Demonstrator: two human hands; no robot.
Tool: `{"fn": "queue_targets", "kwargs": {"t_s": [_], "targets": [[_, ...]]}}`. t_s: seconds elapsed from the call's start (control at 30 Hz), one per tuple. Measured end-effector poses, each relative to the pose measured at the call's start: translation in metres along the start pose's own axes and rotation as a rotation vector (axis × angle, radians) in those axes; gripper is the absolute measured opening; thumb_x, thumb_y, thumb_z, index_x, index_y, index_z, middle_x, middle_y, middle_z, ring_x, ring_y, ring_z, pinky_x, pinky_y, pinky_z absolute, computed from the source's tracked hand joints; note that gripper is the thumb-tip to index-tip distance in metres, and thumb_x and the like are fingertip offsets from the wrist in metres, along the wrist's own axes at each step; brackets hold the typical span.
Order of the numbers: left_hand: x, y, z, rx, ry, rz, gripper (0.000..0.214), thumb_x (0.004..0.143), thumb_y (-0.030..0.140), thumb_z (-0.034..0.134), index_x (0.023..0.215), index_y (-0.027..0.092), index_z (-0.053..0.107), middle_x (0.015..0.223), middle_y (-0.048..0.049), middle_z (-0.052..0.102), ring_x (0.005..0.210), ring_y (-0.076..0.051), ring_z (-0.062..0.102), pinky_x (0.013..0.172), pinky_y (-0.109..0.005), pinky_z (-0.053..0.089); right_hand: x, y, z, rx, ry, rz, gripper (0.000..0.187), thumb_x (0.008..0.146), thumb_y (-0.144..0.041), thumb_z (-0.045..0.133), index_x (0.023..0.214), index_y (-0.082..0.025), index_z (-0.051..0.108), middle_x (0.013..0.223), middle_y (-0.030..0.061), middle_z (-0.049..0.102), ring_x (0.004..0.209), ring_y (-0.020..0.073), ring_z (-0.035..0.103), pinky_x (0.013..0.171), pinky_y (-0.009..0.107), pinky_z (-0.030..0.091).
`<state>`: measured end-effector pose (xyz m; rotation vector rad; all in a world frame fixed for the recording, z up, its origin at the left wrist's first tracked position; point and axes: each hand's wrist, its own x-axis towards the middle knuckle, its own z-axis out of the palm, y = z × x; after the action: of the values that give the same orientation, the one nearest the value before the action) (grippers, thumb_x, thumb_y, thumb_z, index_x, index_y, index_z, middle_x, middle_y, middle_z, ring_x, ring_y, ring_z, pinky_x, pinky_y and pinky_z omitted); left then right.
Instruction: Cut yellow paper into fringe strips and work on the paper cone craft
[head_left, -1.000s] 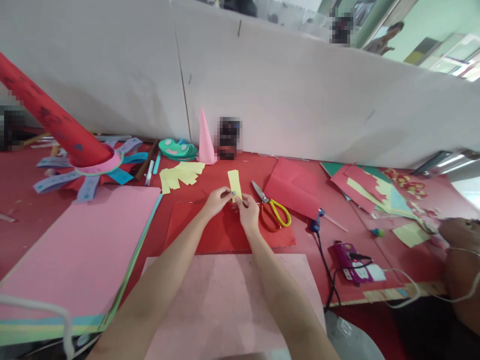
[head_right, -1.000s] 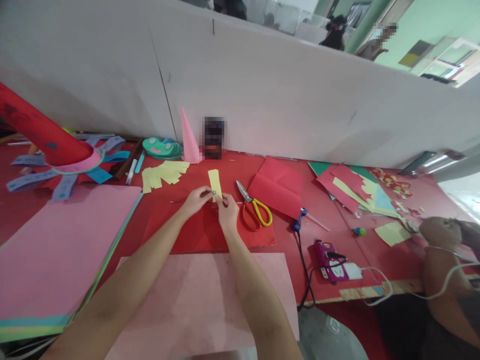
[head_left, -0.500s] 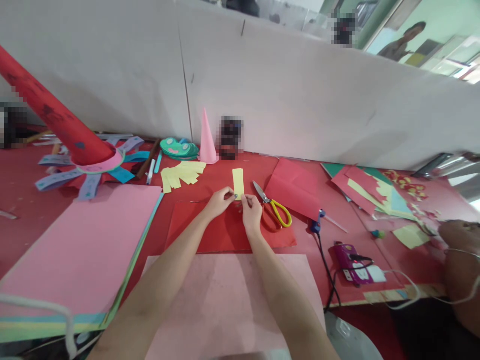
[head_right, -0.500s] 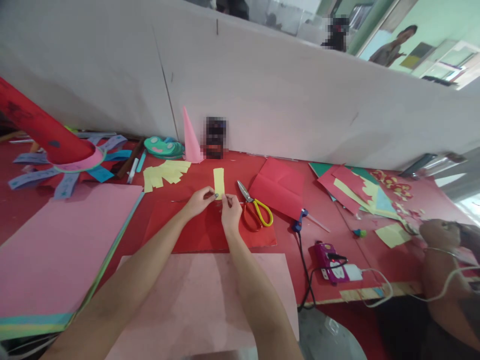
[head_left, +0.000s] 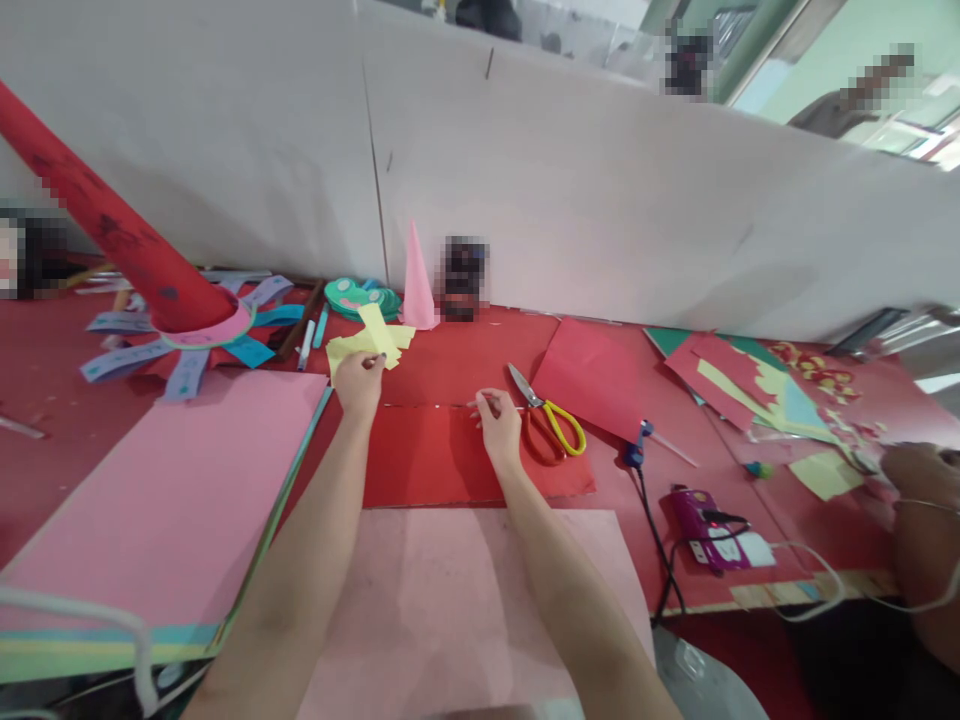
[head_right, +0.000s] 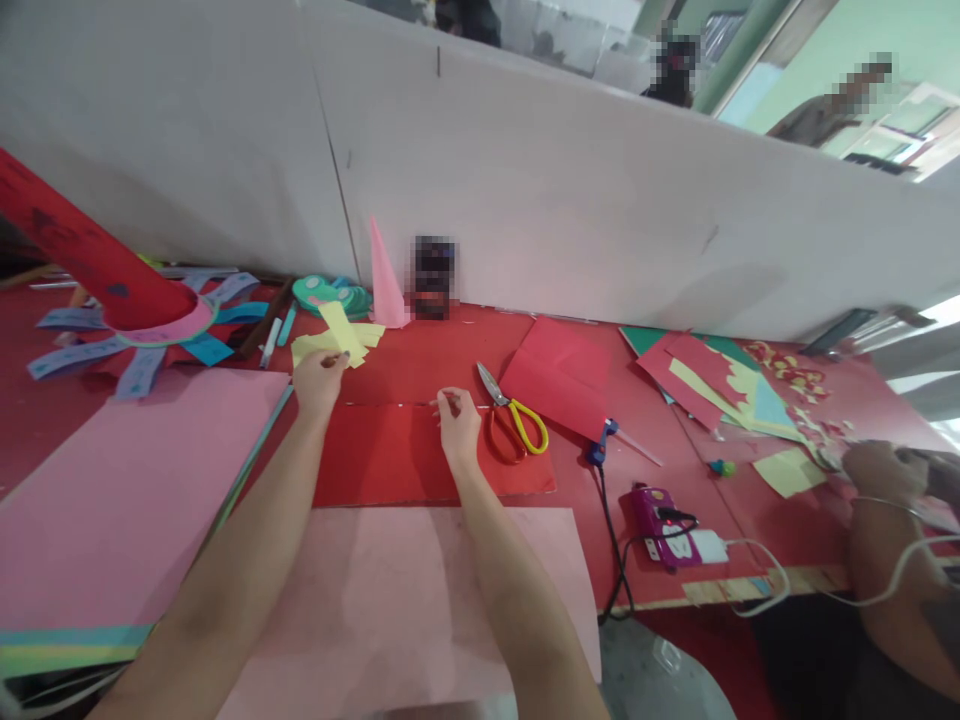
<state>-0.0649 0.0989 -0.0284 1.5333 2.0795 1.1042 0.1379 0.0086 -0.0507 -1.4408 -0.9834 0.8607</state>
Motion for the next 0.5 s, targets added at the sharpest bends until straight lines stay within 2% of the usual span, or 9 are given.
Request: {"fn": "queue_targets", "kwargs": {"t_s": [0.1, 0.3, 0.4, 0.5], "targets": [[0.004, -0.007, -0.005, 0.092, -0.001, -0.085, 0.018, 0.077, 0.031, 0.057, 0.078, 0.016, 0.066, 0.086, -0.011, 0.066, 0.087, -0.027, 0.06, 0.078, -0.038, 0.041, 0.0, 0.0, 0.0, 0.004, -0.006, 0.0, 0.024, 0.08, -0.04, 0.052, 0.091, -0.018, 0.056, 0.075, 0.0025, 0.067, 0.059, 0.0139, 0.061, 0.05, 0.023, 0.046], [0.001, -0.004, -0.008, 0.112, 0.086, -0.135, 0.013, 0.077, 0.029, 0.059, 0.078, 0.016, 0.061, 0.091, -0.0114, 0.063, 0.092, -0.03, 0.056, 0.085, -0.049, 0.038, 0.0, -0.001, 0.0, 0.015, -0.007, 0.01, 0.023, 0.08, -0.038, 0.052, 0.091, -0.018, 0.055, 0.074, 0.0019, 0.067, 0.06, 0.0136, 0.061, 0.05, 0.023, 0.046], [-0.002, 0.002, -0.008, 0.111, 0.153, -0.091, 0.014, 0.08, 0.026, 0.057, 0.088, 0.016, 0.06, 0.105, -0.0135, 0.059, 0.104, -0.032, 0.051, 0.092, -0.05, 0.035, -0.001, -0.001, 0.0, 0.014, -0.014, 0.019, 0.023, 0.081, -0.038, 0.052, 0.092, -0.018, 0.055, 0.075, 0.0024, 0.067, 0.06, 0.0137, 0.061, 0.051, 0.023, 0.046], [-0.005, 0.005, -0.005, 0.112, 0.13, 0.017, 0.017, 0.081, 0.024, 0.055, 0.095, 0.018, 0.062, 0.112, -0.0133, 0.056, 0.108, -0.032, 0.049, 0.094, -0.046, 0.036, -0.001, 0.0, 0.0, 0.01, -0.016, 0.011, 0.023, 0.081, -0.038, 0.052, 0.092, -0.018, 0.055, 0.075, 0.0027, 0.067, 0.06, 0.0138, 0.061, 0.051, 0.023, 0.046]]}}
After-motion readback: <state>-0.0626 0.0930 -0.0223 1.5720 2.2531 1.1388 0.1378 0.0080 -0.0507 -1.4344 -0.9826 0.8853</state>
